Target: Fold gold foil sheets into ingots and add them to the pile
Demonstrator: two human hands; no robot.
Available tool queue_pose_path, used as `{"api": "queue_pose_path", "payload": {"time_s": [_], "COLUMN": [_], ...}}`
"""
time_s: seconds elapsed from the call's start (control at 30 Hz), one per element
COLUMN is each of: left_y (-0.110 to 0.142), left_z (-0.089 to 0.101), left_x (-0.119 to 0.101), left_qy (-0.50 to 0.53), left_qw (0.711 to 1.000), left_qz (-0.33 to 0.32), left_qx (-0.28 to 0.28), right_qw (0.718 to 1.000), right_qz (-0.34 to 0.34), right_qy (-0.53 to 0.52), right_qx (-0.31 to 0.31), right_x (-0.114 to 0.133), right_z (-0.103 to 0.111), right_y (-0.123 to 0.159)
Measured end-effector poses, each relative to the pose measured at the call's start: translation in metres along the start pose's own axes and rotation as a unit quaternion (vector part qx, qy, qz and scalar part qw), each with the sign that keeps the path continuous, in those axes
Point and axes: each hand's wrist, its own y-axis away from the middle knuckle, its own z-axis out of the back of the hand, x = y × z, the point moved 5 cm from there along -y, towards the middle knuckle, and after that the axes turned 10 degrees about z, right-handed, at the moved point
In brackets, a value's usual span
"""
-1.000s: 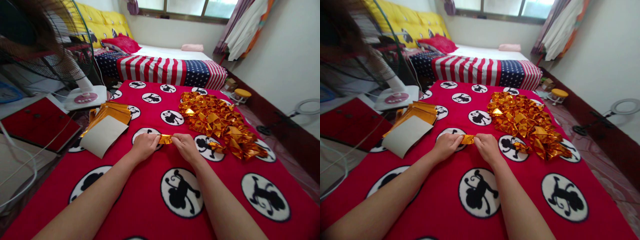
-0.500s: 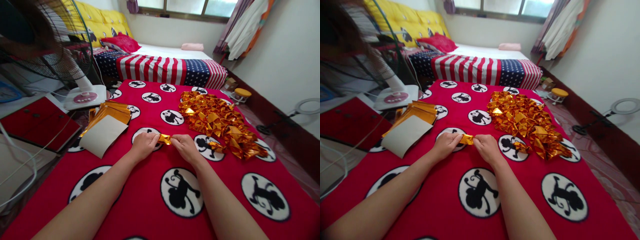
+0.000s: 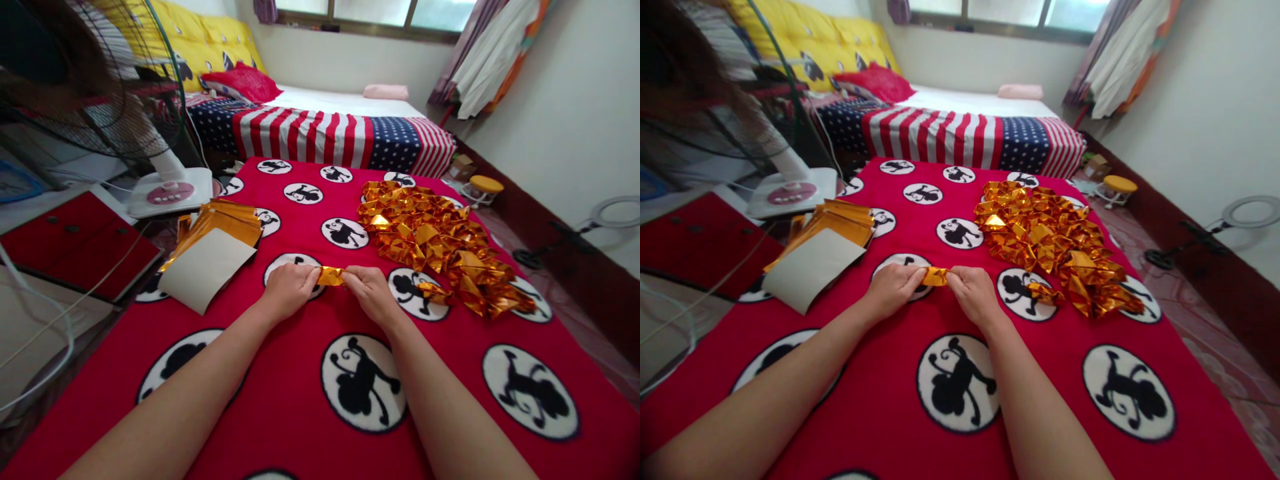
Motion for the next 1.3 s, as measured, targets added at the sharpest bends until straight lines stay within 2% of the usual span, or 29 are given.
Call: {"api": "queue_pose_path", "payload": {"time_s": [0.1, 0.3, 0.47, 0.63, 0.9, 1.3], "left_y": [0.001, -0.0004, 0.0005, -0.0009, 0.0016, -0.0006], "left_z": [0.0002, 0.0006, -0.0007, 0.0013, 0.0, 0.0008], "left_x": [-0.0005, 0.0014, 0.0003, 0.0011, -0.0008, -0.0017], "left_qy": [0.003, 0.024, 0.009, 0.05, -0.001, 0.03], "left_qw": [1.0, 1.0, 1.0, 0.999, 1.0, 0.999], "left_qz": [-0.009, 0.007, -0.006, 0.011, -0.008, 0.015], "left_qx": [0.002, -0.004, -0.005, -0.001, 0.006, 0.003], "right_qw": [1.0, 1.0, 0.999, 1.0, 0.998, 0.998], "right_qz": [-0.013, -0.002, -0.016, -0.01, -0.018, -0.009], "right_qy": [0.002, -0.029, -0.037, -0.019, -0.05, -0.06], "right_qx": [-0.019, 0.012, -0.026, -0.004, -0.021, -0.01], "right_x": [-0.0017, -0.0009, -0.0029, -0.0048, -0.004, -0.0021], "right_z": [0.0002, -0.0034, -0.0016, -0.0036, -0.0033, -0.0069], "right_y": [0.0005, 0.0004, 0.0001, 0.0007, 0.0004, -0.0002]}}
